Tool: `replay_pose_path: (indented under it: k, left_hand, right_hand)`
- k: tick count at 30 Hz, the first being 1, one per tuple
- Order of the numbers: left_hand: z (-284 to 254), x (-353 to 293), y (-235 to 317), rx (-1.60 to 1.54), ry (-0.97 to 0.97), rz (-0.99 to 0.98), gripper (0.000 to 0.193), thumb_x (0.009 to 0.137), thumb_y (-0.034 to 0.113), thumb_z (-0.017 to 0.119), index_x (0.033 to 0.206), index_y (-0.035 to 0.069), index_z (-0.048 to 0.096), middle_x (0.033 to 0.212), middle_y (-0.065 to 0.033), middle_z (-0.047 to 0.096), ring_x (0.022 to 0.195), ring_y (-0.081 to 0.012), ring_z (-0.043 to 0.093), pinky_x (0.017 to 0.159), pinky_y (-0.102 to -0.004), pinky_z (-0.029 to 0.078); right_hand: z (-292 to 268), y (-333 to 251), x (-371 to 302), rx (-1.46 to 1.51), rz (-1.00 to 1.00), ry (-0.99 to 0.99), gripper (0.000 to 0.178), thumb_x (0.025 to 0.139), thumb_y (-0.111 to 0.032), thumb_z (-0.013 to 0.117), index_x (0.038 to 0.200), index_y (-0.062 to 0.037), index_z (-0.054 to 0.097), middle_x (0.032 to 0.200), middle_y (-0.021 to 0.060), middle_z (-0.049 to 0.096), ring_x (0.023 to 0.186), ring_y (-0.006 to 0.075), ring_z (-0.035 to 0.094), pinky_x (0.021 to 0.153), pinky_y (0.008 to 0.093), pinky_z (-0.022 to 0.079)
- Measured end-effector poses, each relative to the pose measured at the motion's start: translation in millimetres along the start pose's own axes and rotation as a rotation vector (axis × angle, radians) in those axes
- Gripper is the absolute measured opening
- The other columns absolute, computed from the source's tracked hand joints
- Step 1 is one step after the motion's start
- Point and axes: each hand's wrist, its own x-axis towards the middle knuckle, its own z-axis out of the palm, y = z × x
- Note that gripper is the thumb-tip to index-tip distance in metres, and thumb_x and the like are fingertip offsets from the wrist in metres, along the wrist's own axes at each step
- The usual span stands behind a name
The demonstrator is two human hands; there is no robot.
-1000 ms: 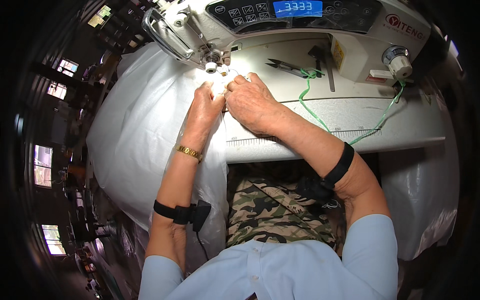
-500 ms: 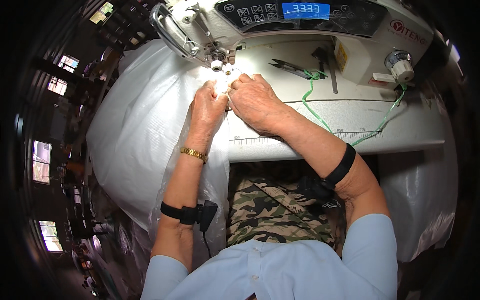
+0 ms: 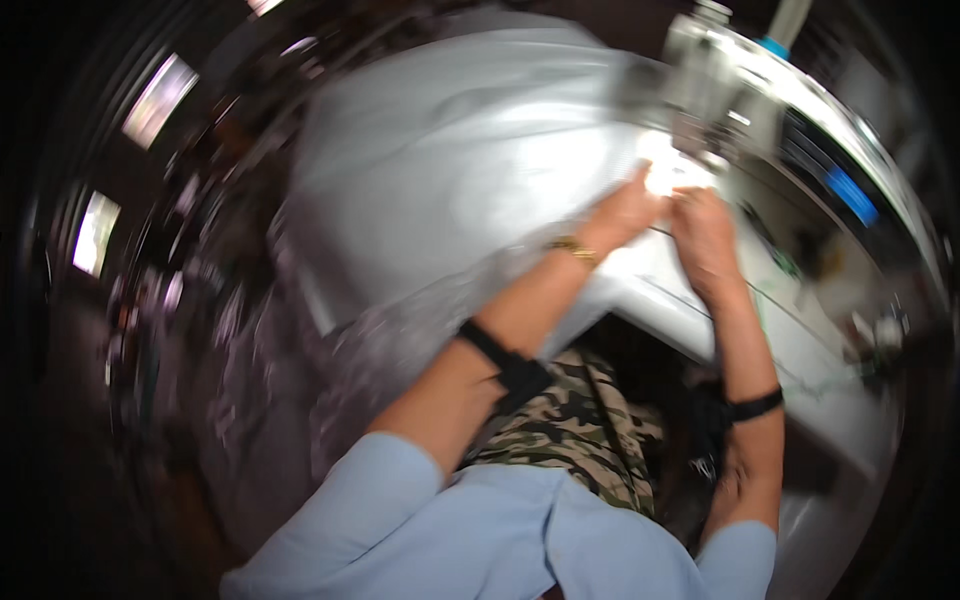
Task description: The recorder uses an industrial sewing machine to join edges of large white plastic or synthetic fabric sheets.
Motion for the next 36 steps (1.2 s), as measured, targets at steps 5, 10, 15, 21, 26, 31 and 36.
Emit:
replay_pose_path:
  k: [5, 10, 15, 21, 26, 31, 36]
  left_hand:
    - [13.6, 1.0, 0.4, 0.355, 0.205, 0.352, 0.027, 0.083, 0.011, 0.052, 0.102, -0.008, 0.057, 0.090, -0.0306, 0.065, 0.090, -0.0458, 0.064, 0.085, -0.0503, 0.050]
    - [13.4, -24.1, 6.7, 0.337, 0.201, 0.366, 0.027, 0.079, 0.009, 0.055, 0.103, -0.005, 0.054, 0.097, -0.0280, 0.062, 0.097, -0.0436, 0.060, 0.088, -0.0497, 0.048]
    - [9.6, -83.0, 8.5, 0.461, 0.086, 0.442, 0.043, 0.077, 0.009, 0.061, 0.117, -0.002, 0.050, 0.119, -0.0233, 0.054, 0.114, -0.0393, 0.051, 0.098, -0.0478, 0.041]
    - [11.4, -197.3, 20.0, 0.547, 0.014, 0.695, 0.047, 0.077, 0.011, 0.071, 0.120, -0.001, 0.056, 0.135, -0.0241, 0.047, 0.133, -0.0393, 0.039, 0.111, -0.0556, 0.029]
    - [18.4, -261.1, 27.3, 0.355, -0.766, 0.587, 0.018, 0.076, 0.012, 0.064, 0.090, 0.001, 0.063, 0.084, -0.0206, 0.065, 0.084, -0.0411, 0.064, 0.072, -0.0497, 0.050]
    - [47.0, -275.3, 14.5, 0.260, -0.930, 0.569, 0.021, 0.080, 0.017, 0.065, 0.097, 0.005, 0.068, 0.086, -0.0183, 0.068, 0.084, -0.0394, 0.066, 0.071, -0.0478, 0.052]
    - [61.5, -277.1, -5.1, 0.025, -0.963, 0.506, 0.029, 0.083, 0.018, 0.062, 0.106, 0.003, 0.070, 0.095, -0.0190, 0.071, 0.090, -0.0378, 0.067, 0.077, -0.0452, 0.052]
  right_hand:
    - [-1.8, 1.0, 3.2, -0.073, -0.057, -0.061, 0.022, 0.087, -0.005, 0.061, 0.108, -0.0014, 0.067, 0.111, 0.0138, 0.066, 0.103, 0.0327, 0.060, 0.090, 0.0408, 0.048]
    - [-5.2, -2.5, -5.5, -0.190, -0.068, -0.098, 0.027, 0.088, -0.007, 0.061, 0.114, -0.0029, 0.067, 0.117, 0.0120, 0.066, 0.110, 0.0306, 0.058, 0.096, 0.0398, 0.045]
    - [-8.4, -5.3, -20.4, -0.225, -0.059, -0.115, 0.027, 0.090, -0.011, 0.060, 0.114, -0.0007, 0.066, 0.122, 0.0128, 0.065, 0.113, 0.0293, 0.057, 0.100, 0.0399, 0.043]
    - [-15.2, -12.6, -33.4, -0.258, -0.053, -0.144, 0.026, 0.090, -0.015, 0.060, 0.113, -0.0022, 0.066, 0.125, 0.0104, 0.065, 0.116, 0.0280, 0.057, 0.099, 0.0402, 0.042]
    - [-18.5, -21.6, -44.5, -0.221, -0.073, -0.111, 0.027, 0.090, -0.017, 0.061, 0.113, -0.0027, 0.066, 0.125, 0.0106, 0.064, 0.116, 0.0288, 0.056, 0.099, 0.0407, 0.041]
    - [-21.5, -27.8, -50.1, -0.160, 0.013, -0.148, 0.027, 0.090, -0.018, 0.062, 0.112, -0.0034, 0.066, 0.124, 0.0123, 0.064, 0.116, 0.0296, 0.056, 0.099, 0.0410, 0.041]
    - [-25.1, -35.4, -48.3, -0.155, -0.005, -0.133, 0.028, 0.088, -0.018, 0.063, 0.111, -0.0040, 0.066, 0.124, 0.0126, 0.064, 0.115, 0.0302, 0.056, 0.098, 0.0412, 0.041]
